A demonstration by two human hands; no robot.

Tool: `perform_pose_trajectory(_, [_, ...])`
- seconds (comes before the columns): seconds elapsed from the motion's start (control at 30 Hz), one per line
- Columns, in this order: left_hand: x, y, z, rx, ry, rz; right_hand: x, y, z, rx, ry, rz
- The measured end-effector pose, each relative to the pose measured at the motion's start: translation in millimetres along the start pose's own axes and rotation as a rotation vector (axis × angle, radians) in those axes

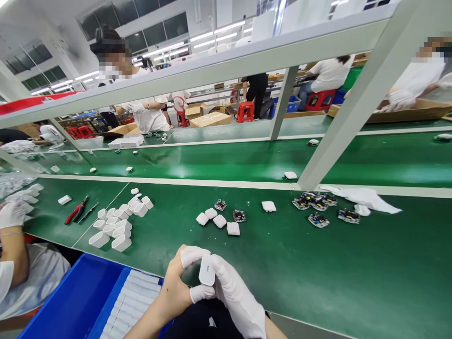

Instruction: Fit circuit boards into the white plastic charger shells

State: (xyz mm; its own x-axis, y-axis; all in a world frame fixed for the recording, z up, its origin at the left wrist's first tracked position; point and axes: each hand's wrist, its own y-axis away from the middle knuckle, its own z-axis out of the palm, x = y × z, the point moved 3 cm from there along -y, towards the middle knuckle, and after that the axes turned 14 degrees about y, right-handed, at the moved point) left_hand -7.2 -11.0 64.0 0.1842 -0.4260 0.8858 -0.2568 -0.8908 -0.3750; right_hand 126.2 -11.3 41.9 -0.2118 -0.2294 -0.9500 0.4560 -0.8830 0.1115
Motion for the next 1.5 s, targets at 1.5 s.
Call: perform_pose_trajectory(1.5, [-63.9,-18.7,-34.4,0.212,-0.117,-0.345,-53.4,-134.7,-67.9,0.237,1.535,-0.294])
